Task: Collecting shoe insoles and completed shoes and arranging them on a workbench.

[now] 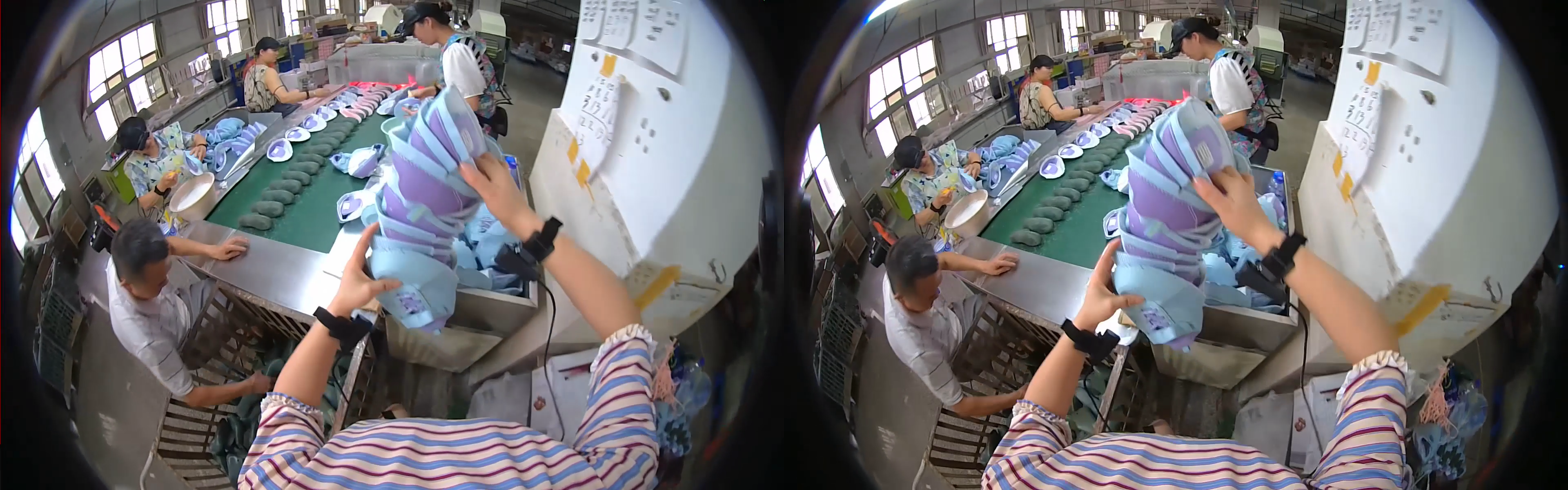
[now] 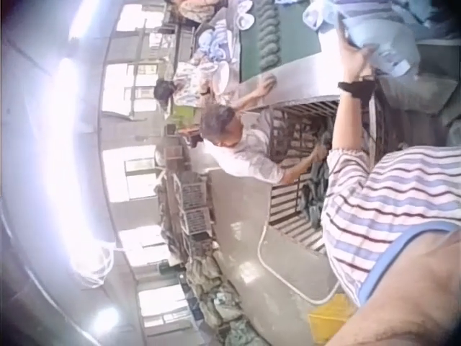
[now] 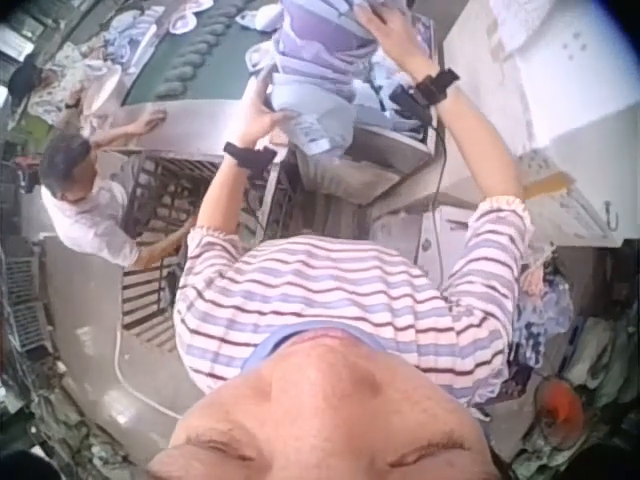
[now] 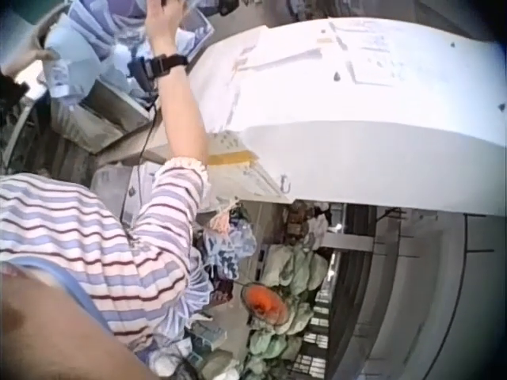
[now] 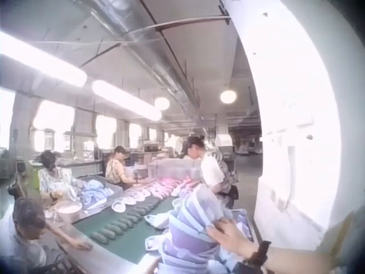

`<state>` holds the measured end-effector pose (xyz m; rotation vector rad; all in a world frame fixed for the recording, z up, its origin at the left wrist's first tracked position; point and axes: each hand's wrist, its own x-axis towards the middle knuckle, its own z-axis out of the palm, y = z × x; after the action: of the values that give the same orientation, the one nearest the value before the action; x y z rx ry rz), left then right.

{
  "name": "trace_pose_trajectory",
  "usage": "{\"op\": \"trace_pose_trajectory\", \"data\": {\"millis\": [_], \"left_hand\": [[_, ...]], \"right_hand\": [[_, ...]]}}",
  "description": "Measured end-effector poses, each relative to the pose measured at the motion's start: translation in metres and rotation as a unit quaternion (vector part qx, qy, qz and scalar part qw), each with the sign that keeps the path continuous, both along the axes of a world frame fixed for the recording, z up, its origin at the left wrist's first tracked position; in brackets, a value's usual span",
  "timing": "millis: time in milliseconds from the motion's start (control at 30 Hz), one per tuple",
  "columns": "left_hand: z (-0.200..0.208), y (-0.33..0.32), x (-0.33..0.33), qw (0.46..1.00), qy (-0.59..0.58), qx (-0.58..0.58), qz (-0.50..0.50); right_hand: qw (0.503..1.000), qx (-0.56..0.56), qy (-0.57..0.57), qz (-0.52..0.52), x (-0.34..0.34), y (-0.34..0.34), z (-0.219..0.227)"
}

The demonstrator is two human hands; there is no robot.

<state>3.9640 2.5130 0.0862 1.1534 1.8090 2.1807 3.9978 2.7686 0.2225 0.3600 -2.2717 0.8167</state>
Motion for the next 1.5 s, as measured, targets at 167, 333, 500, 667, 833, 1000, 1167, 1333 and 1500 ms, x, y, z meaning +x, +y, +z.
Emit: {"op": "trace_pose_trajectory", "data": {"millis": [167,333,500,667,833,1000,1167,1333,1500], "left_hand": [[0.007,-0.035,-0.118,0.999,-0.023,0.037,-0.009],[-0.013,-0.05,-0.214,0.995,-0.091,0.025,-0.026],[-0.066,-0.073,-0.285,0.991,-0.123,-0.047,0.01],[-0.211,-0.084,-0.338,0.906,0.013,-0.417,0.07],[-0.23,-0.025,-0.323,0.844,0.006,-0.527,0.097],[-0.201,-0.047,-0.294,0.832,0.007,-0.522,0.186],[-0.211,-0.082,-0.252,0.853,0.1,-0.424,0.287],[-0.294,-0.155,-0.132,0.857,-0.136,-0.477,0.141],[-0.232,-0.074,-0.083,0.668,-0.109,-0.723,0.139]], "right_hand": [[0.965,-0.167,-0.176,0.098,-0.148,-0.008,0.006],[0.953,-0.223,-0.185,0.092,-0.294,-0.002,-0.068],[0.943,-0.206,-0.258,0.034,-0.386,-0.017,-0.158],[0.909,0.119,-0.393,-0.071,-0.428,-0.007,-0.267],[0.894,0.116,-0.426,-0.07,-0.412,0.074,-0.353],[0.905,0.075,-0.419,-0.005,-0.365,0.028,-0.24],[0.882,-0.035,-0.441,0.163,-0.242,-0.001,-0.107],[0.906,0.063,-0.367,0.204,-0.064,-0.001,-0.006],[0.922,0.071,-0.365,0.107,0.07,0.005,-0.003]]}}
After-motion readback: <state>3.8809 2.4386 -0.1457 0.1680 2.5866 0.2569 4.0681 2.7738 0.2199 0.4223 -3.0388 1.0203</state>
